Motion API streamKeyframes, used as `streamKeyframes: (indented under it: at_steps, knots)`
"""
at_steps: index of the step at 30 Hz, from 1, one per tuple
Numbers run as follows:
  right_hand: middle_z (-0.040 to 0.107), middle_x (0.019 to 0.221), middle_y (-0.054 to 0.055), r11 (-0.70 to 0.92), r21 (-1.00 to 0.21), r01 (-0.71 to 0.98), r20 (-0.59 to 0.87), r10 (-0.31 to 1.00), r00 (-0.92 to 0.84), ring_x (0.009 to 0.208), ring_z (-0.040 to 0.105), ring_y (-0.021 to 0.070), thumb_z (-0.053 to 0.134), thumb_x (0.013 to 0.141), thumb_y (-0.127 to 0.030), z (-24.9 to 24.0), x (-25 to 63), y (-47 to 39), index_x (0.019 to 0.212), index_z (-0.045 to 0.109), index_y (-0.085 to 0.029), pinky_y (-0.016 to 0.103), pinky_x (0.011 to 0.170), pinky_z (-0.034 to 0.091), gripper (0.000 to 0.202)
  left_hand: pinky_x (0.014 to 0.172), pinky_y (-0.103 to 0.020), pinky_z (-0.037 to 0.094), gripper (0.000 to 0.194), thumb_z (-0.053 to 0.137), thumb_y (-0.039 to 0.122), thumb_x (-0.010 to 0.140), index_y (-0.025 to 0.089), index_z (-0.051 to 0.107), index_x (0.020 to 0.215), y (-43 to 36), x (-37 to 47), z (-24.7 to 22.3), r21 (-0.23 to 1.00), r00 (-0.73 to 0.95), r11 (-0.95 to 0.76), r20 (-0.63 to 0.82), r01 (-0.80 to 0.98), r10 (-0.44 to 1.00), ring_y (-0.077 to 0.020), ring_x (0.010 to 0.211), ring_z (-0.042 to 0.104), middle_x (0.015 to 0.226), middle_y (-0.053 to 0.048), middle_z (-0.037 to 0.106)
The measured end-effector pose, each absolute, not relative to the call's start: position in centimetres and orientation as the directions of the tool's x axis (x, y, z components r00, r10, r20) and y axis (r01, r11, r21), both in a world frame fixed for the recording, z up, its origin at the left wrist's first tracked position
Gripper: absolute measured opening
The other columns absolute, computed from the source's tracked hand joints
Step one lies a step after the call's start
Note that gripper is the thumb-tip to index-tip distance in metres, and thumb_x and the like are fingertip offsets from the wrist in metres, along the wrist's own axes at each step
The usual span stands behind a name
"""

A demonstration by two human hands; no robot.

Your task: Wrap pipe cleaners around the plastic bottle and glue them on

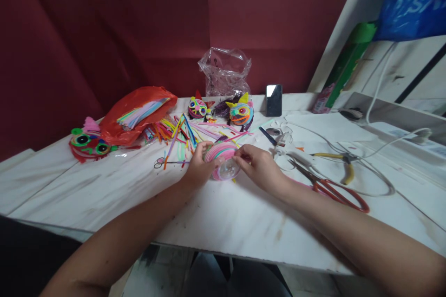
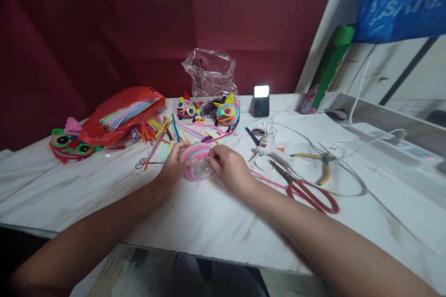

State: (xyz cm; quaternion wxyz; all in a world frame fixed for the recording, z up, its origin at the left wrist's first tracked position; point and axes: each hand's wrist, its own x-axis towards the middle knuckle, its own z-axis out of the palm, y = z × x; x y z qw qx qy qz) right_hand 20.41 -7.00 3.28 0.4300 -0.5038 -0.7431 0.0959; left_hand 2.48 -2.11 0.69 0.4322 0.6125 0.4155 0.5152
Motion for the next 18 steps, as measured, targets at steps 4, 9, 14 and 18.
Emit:
streamKeyframes:
  at_steps: [4,9,14,18]
  knots:
    - [0.065,0.068,0.001,0.459,-0.575,0.677,0.525,0.842,-0.125,0.06,0.059,0.0137,0.054,0.082,-0.019,3.4,20.4,-7.0,0.074,0.057,-0.02,0.024,0.058,0.044,0.009,0.088,-0.033,0.044,0.059,0.078,0.034,0.057,0.02,0.053,0.109,-2.2,2.5,0.8,0.957,0.13,-0.281,0.271,0.068,0.954,-0.0223,0.103,0.055,0.11,-0.007,0.058]
    - [0.068,0.076,0.003,0.47,-0.515,0.717,0.537,0.829,-0.157,0.065,0.06,0.0153,0.056,0.081,-0.018,3.8,21.1,-6.7,0.08,0.06,-0.02,0.026,0.062,0.046,0.005,0.072,-0.029,0.046,0.053,0.075,0.035,0.058,0.02,0.053,0.104,-2.4,2.9,1.1,0.987,0.104,-0.146,0.152,-0.059,0.983,-0.0169,0.081,0.059,0.093,-0.003,0.061]
    - [0.068,0.09,0.01,0.574,-0.335,0.747,0.681,0.696,-0.229,0.087,0.061,0.0239,0.057,0.084,-0.023,4.6,22.1,-6.4,0.088,0.063,-0.019,0.037,0.077,0.048,0.008,0.069,-0.029,0.046,0.047,0.074,0.036,0.06,0.019,0.053,0.098,-2.2,3.0,1.5,0.979,0.105,-0.025,0.047,-0.2,0.993,-0.0149,0.072,0.061,0.081,0.001,0.064]
    - [0.067,0.095,0.01,0.615,-0.291,0.733,0.797,0.579,-0.17,0.092,0.059,0.0248,0.053,0.089,-0.025,5.2,22.2,-6.6,0.093,0.061,-0.021,0.041,0.083,0.047,0.01,0.074,-0.032,0.049,0.042,0.071,0.042,0.065,0.017,0.057,0.096,-1.6,2.7,1.4,0.96,0.112,-0.012,0.045,-0.279,0.993,-0.0189,0.081,0.064,0.084,-0.003,0.068]
